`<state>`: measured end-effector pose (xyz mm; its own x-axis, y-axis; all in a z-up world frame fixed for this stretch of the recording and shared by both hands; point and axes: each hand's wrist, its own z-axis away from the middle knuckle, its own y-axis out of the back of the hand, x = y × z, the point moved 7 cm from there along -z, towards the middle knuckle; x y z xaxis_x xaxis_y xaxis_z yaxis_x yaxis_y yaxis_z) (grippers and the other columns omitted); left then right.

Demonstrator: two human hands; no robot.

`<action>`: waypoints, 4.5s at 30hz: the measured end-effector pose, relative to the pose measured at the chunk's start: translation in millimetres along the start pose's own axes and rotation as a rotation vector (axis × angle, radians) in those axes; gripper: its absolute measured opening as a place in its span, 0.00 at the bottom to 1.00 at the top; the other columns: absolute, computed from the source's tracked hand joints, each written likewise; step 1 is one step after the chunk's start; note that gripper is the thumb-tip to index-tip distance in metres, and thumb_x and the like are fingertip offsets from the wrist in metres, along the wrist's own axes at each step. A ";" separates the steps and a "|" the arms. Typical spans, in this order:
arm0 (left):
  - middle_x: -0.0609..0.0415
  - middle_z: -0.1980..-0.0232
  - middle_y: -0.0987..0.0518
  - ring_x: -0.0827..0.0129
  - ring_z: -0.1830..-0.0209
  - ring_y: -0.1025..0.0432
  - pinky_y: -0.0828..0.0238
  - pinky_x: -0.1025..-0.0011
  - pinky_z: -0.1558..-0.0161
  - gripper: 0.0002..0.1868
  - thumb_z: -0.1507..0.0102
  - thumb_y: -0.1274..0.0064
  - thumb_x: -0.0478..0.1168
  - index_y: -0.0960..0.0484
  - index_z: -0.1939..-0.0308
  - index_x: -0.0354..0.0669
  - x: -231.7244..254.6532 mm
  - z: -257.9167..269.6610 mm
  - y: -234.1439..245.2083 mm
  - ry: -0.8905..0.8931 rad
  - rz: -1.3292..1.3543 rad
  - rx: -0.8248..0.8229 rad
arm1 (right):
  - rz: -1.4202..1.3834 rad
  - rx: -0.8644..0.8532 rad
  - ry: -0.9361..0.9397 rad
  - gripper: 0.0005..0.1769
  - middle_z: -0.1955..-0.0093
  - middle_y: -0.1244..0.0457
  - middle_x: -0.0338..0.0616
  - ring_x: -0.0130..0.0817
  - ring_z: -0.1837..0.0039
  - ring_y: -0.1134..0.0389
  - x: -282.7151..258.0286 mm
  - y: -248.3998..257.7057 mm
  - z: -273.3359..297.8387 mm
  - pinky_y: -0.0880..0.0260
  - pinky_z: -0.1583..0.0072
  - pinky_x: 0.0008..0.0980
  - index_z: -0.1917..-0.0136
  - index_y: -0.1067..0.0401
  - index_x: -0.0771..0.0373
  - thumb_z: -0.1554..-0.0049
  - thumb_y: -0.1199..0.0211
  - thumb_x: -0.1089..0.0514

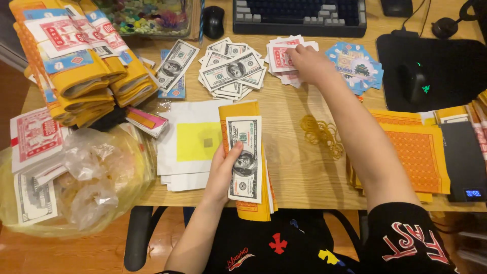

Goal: Folding ritual paper money and placing it into yellow paper covers for bundling.

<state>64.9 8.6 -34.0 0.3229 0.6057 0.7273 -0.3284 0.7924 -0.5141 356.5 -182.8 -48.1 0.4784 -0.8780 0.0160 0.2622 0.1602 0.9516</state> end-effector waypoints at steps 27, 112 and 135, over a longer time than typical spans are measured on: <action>0.49 0.54 0.21 0.68 0.53 0.29 0.26 0.65 0.52 0.15 0.35 0.48 0.38 0.24 0.44 0.39 2.1 8.8 -23.6 -0.321 -0.285 -0.424 | -0.867 -0.171 0.359 0.30 0.68 0.33 0.44 0.33 0.68 0.34 -162.3 62.8 249.1 0.32 0.62 0.32 0.32 0.44 0.55 0.46 0.38 0.58; 0.42 0.35 0.30 0.63 0.39 0.33 0.34 0.57 0.41 0.28 0.33 0.60 0.37 0.45 0.29 0.37 -68.8 1.0 -14.0 -0.309 -0.054 -0.601 | -1.353 0.407 0.242 0.06 0.60 0.36 0.39 0.27 0.59 0.38 -120.3 -33.7 254.3 0.35 0.56 0.25 0.55 0.23 0.61 0.47 0.37 0.62; 0.40 0.47 0.25 0.60 0.45 0.32 0.37 0.52 0.41 0.17 0.32 0.56 0.42 0.36 0.43 0.38 -9.3 54.9 -42.3 -0.560 -0.613 -0.419 | -1.601 0.533 0.034 0.21 0.58 0.29 0.53 0.32 0.58 0.32 -121.1 -35.1 273.6 0.26 0.57 0.32 0.48 0.22 0.69 0.57 0.26 0.70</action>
<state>27.0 -34.5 6.0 -0.1774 0.0355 0.9835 0.1402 0.9901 -0.0104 60.1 -205.5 0.5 0.0494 0.0144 -0.9987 0.1791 -0.9838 -0.0054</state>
